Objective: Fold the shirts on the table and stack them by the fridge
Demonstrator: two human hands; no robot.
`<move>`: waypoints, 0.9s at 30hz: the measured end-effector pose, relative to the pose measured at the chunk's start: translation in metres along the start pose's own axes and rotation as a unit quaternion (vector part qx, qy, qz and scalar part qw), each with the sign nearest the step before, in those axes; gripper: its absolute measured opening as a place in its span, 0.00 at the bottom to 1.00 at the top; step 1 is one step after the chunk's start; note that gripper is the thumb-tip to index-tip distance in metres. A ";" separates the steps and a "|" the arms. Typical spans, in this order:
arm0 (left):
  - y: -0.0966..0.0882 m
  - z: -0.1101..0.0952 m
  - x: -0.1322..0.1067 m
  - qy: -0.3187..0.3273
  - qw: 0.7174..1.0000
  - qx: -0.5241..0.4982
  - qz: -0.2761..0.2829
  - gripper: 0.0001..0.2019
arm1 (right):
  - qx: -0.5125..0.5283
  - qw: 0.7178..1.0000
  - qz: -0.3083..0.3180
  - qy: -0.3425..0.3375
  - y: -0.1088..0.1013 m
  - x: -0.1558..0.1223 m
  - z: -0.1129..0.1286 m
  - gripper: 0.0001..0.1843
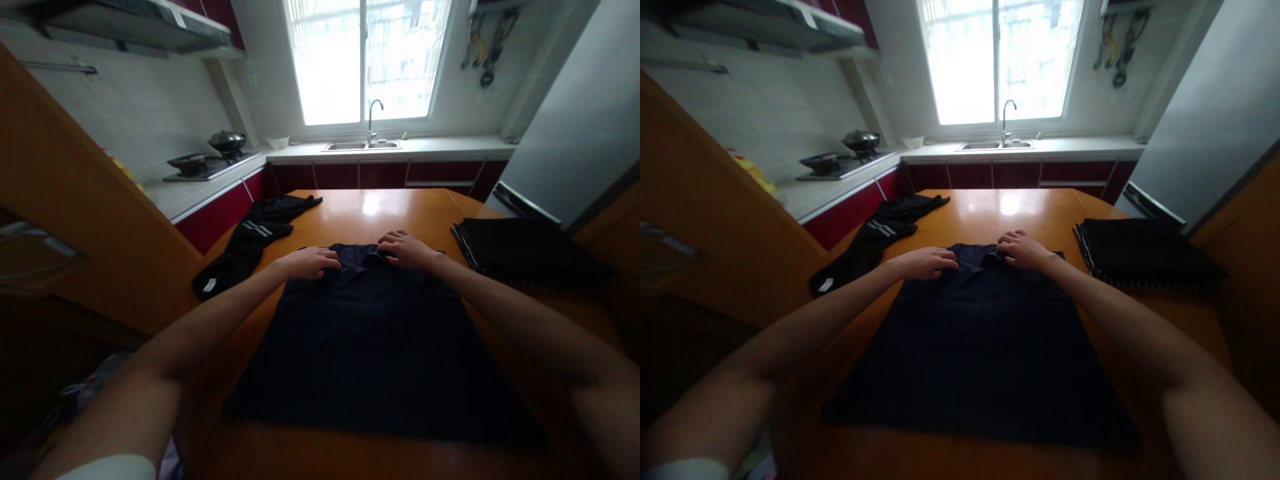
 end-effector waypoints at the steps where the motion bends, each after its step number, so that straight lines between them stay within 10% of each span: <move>1: -0.002 0.003 0.005 -0.003 1.000 -0.003 -0.014 0.27 | -0.009 1.000 -0.009 0.026 0.002 0.006 -0.005 0.18; 8: -0.019 0.074 0.032 -0.204 0.949 -0.098 -0.220 0.17 | 0.050 0.916 -0.208 0.339 -0.020 0.001 -0.062 0.16; 14: 0.004 0.109 0.055 -0.260 0.925 -0.153 -0.233 0.09 | 0.159 0.964 -0.104 0.186 -0.003 0.004 -0.026 0.17; 20: 0.000 0.086 0.051 -0.244 0.923 -0.087 -0.286 0.13 | 0.076 0.982 0.057 0.163 0.040 0.008 -0.005 0.26; 27: 0.013 0.034 0.070 -0.153 0.961 -0.043 -0.226 0.16 | 0.038 0.978 0.060 0.198 0.043 0.010 -0.004 0.27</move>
Point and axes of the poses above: each hand's wrist, its own x-axis towards the middle knuckle, its own y-axis out of the palm, z = x × y, the point moved 8 cm from there along x, towards the middle knuckle, and after that the axes turned 6 degrees about y, right-handed, at the moved point
